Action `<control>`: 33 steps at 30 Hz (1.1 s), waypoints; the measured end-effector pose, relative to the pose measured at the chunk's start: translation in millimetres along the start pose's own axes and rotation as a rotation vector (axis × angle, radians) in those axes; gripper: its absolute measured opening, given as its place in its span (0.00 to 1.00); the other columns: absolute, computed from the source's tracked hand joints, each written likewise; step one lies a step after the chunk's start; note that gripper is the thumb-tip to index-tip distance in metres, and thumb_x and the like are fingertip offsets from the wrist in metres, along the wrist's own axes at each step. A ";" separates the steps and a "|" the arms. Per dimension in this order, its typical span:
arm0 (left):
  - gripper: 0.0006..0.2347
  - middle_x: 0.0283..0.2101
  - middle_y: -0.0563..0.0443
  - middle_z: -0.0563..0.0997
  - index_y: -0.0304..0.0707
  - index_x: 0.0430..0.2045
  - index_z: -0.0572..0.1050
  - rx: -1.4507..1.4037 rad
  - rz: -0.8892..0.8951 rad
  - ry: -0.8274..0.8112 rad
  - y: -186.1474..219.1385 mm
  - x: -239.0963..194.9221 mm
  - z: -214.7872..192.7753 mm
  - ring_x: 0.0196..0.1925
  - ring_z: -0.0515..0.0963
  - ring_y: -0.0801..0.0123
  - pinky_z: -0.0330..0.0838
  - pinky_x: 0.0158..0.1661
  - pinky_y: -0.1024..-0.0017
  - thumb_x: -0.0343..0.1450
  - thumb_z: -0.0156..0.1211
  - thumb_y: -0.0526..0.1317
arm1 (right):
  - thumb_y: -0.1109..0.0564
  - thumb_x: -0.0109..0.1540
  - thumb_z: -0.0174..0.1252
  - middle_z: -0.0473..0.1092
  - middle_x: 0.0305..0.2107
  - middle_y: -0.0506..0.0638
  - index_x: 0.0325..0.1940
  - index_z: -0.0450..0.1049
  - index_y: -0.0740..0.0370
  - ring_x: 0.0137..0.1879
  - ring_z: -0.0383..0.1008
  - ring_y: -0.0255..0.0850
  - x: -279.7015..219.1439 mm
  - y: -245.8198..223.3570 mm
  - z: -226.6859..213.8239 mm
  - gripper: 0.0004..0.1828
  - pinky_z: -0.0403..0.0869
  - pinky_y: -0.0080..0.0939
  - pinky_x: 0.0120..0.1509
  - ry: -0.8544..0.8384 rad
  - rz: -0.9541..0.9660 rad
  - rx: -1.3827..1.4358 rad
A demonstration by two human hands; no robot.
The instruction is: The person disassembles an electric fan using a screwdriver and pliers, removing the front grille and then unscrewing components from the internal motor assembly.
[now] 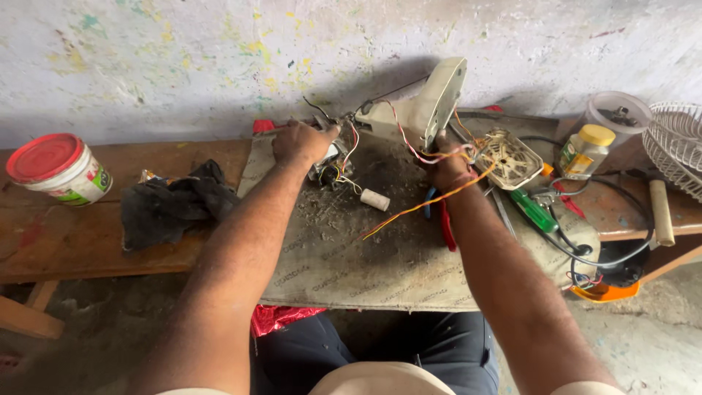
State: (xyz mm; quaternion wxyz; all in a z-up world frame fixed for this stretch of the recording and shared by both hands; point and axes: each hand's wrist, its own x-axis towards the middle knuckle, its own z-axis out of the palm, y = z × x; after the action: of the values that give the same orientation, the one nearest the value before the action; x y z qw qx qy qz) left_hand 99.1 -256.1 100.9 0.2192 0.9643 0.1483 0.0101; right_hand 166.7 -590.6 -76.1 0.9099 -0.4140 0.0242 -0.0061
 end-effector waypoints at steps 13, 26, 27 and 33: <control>0.22 0.57 0.35 0.76 0.33 0.61 0.68 -0.307 0.716 0.588 -45.4 -51.5 22.6 0.59 0.76 0.42 0.71 0.59 0.50 0.74 0.62 0.41 | 0.53 0.60 0.63 0.81 0.34 0.60 0.43 0.83 0.64 0.39 0.84 0.53 -205.6 -87.2 104.0 0.13 0.79 0.49 0.45 -0.057 -0.139 -1.588; 0.23 0.65 0.29 0.69 0.28 0.66 0.66 -0.376 0.754 0.790 -83.9 -42.7 61.7 0.67 0.67 0.41 0.59 0.67 0.49 0.75 0.58 0.36 | 0.65 0.55 0.53 0.63 0.64 0.67 0.71 0.63 0.65 0.66 0.65 0.64 -170.4 -22.7 199.4 0.38 0.67 0.59 0.70 -0.412 -0.903 -1.628; 0.22 0.66 0.30 0.69 0.30 0.66 0.66 -0.374 0.742 0.796 -86.7 -42.6 62.7 0.68 0.67 0.42 0.59 0.68 0.49 0.75 0.57 0.35 | 0.67 0.54 0.50 0.61 0.67 0.66 0.73 0.62 0.63 0.69 0.63 0.63 -161.4 -17.1 198.7 0.40 0.66 0.58 0.72 -0.414 -0.927 -1.653; 0.20 0.68 0.35 0.68 0.33 0.65 0.69 -0.329 0.777 0.743 -85.7 -39.7 62.5 0.70 0.67 0.43 0.59 0.69 0.49 0.75 0.55 0.36 | 0.65 0.51 0.52 0.63 0.66 0.63 0.67 0.66 0.62 0.60 0.67 0.63 -131.0 -4.1 184.8 0.37 0.68 0.59 0.65 -0.438 -0.857 -1.866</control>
State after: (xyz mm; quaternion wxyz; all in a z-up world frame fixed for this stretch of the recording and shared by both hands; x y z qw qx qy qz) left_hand 42.3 -220.1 9.7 0.2801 0.8327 -0.1541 0.4521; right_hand 45.0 -450.0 53.4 0.1362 -0.9171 -0.2946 -0.2315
